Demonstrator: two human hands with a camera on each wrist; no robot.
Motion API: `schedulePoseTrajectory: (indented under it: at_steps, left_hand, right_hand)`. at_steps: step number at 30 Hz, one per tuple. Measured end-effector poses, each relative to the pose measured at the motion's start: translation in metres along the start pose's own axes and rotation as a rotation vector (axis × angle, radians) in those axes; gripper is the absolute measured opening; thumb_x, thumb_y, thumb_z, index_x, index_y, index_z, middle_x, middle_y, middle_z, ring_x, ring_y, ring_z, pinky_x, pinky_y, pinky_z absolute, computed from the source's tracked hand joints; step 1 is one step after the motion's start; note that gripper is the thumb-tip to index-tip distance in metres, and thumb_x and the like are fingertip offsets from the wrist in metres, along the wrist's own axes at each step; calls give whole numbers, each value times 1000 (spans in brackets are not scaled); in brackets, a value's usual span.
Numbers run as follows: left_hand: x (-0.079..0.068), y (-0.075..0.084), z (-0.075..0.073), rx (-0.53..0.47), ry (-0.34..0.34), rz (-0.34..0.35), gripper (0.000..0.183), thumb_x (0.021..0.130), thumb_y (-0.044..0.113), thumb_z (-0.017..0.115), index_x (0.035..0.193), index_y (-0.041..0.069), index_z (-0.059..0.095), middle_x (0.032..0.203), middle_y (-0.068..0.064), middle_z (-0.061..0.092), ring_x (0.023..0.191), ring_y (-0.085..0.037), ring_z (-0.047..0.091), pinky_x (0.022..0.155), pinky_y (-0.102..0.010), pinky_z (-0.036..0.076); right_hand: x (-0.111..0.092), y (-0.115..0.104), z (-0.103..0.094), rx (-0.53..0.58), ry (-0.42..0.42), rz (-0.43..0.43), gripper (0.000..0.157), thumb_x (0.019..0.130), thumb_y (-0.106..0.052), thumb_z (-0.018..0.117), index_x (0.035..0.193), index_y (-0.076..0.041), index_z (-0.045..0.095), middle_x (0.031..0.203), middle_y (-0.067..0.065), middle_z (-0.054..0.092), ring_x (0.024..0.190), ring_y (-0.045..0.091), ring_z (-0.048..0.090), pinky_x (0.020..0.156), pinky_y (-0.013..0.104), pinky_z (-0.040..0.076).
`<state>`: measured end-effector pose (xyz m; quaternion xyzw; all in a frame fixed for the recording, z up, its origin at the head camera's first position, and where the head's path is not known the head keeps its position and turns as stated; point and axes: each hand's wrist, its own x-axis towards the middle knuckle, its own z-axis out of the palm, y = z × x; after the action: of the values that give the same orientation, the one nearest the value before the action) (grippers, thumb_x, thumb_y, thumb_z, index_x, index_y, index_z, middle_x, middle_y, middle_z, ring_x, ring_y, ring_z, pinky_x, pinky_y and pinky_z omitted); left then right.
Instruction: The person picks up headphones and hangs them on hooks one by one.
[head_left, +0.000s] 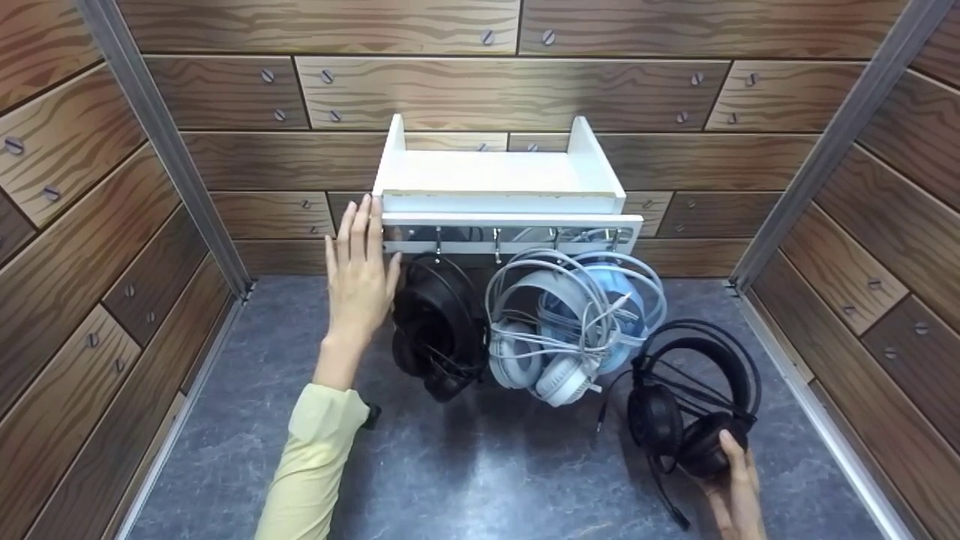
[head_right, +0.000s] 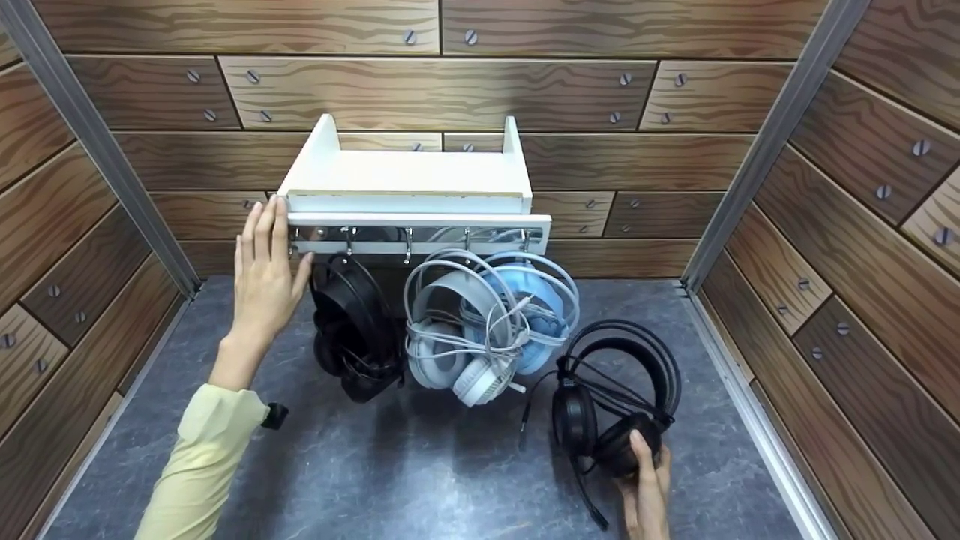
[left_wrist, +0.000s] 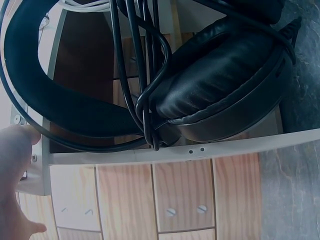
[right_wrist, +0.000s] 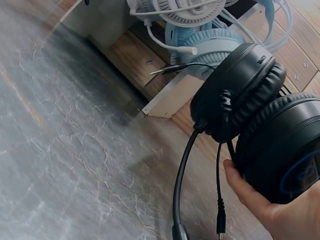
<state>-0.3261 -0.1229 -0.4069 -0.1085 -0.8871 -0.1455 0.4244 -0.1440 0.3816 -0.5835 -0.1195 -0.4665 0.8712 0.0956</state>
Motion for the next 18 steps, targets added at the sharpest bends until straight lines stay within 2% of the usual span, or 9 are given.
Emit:
schedulePoseTrajectory:
  at_steps: [7,10,14,18]
  left_hand:
    - [-1,-1,-2,14,0,6,80,88,31,58,149,17,9,154,2,9,142,-18,5,111,-54,8]
    - [-1,0,-3,17,-1,4,79,89,32,57,149,17,8,154,2,9,142,-18,5,111,-54,8]
    - [-1,0,-3,15,-2,4,79,88,31,58,149,17,9,154,1,10,142,-18,5,111,-54,8]
    - [-1,1,-2,6,2,5,79,88,31,59,149,17,10,154,0,12,142,-18,6,111,-54,8]
  right_hand:
    - [-9,3,-1,139,-90,-157,23,99,-18,34,114,-17,51,97,2,63,84,14,63,69,31,54]
    - [-11,2,-1,256,-163,-205,28,99,-15,30,112,-10,55,98,7,65,86,18,64,71,32,54]
    - [-16,1,0,384,-281,-234,36,100,-14,25,112,-2,57,101,13,65,89,22,64,75,33,54]
    - [-21,-1,2,420,-353,-244,40,100,-15,22,117,0,55,106,16,63,94,24,63,78,35,53]
